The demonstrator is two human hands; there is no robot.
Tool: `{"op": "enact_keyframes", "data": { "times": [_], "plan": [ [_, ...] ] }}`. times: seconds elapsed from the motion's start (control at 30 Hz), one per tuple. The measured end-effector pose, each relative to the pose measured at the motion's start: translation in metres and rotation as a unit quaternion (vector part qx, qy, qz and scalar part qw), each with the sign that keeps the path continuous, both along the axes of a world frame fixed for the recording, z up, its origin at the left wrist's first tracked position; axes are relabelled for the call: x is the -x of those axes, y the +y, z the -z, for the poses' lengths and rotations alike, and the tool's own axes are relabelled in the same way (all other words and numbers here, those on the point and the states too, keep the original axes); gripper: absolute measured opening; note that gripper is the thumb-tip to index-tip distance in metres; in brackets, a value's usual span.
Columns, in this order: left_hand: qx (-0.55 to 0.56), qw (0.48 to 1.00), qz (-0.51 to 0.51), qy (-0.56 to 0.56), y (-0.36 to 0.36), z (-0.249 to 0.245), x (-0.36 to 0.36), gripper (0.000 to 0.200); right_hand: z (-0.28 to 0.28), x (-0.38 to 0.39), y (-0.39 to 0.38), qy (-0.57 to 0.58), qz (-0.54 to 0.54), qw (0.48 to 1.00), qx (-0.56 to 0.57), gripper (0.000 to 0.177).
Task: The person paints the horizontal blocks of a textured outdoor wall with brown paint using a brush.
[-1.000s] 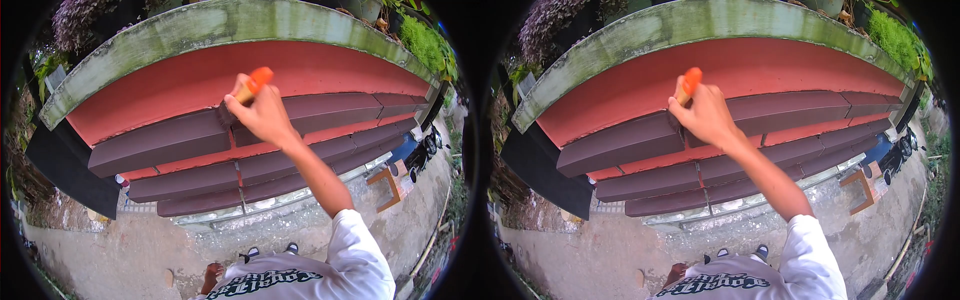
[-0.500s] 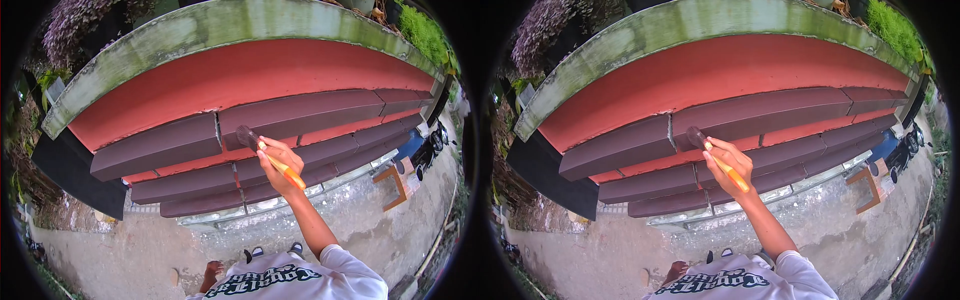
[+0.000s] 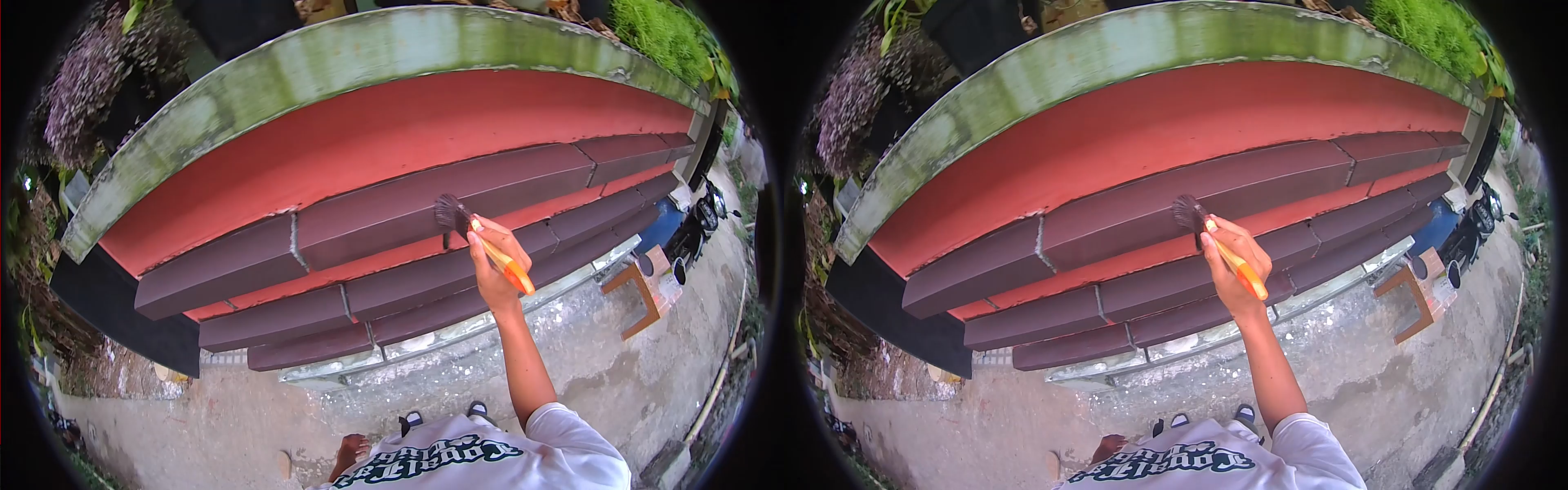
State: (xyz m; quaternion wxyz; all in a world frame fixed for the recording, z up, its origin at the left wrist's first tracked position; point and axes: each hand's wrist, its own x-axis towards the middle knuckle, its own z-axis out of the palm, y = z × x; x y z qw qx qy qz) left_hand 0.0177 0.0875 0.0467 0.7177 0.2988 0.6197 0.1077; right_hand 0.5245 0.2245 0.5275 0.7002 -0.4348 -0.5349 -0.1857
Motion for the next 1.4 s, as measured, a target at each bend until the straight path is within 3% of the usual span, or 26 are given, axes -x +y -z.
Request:
{"op": "enact_keyframes", "data": {
  "times": [0.13,0.4,0.6,0.73,0.83,1.0,1.1,1.17,1.4],
  "plan": [
    [0.028,0.998,0.011,0.059,0.011,-0.004,-0.035,0.035,0.007,-0.052,-0.011,0.009,0.02,1.0,0.006,0.013],
    [-0.002,1.0,-0.016,0.026,0.006,-0.024,-0.102,0.036,0.012,-0.154,-0.033,0.053,0.084,0.995,0.0,0.016],
    [0.015,1.0,-0.004,0.022,-0.007,0.003,-0.131,0.036,0.016,-0.225,-0.046,0.126,0.102,0.987,0.017,0.016],
    [0.071,0.995,-0.029,0.071,-0.015,0.012,-0.15,0.036,0.019,-0.262,-0.051,0.12,0.137,0.983,0.01,0.016],
    [0.079,0.991,-0.032,0.105,-0.024,0.019,-0.155,0.036,0.025,-0.28,-0.048,0.044,0.178,0.983,0.002,0.019],
    [0.086,0.988,-0.029,0.127,-0.027,0.003,-0.162,0.033,0.025,-0.258,-0.064,0.151,0.179,0.971,-0.048,0.02],
    [0.09,0.987,-0.029,0.129,-0.036,0.014,-0.148,0.029,0.03,-0.23,-0.059,0.071,0.23,0.971,0.005,0.017],
    [0.093,0.987,-0.02,0.132,-0.031,0.024,-0.129,0.027,0.028,-0.191,-0.054,0.079,0.2,0.974,0.077,0.016],
    [0.057,0.987,-0.089,0.117,-0.031,0.007,-0.055,0.027,0.03,-0.068,-0.021,0.046,0.169,0.982,0.074,0.013]
  ]
}}
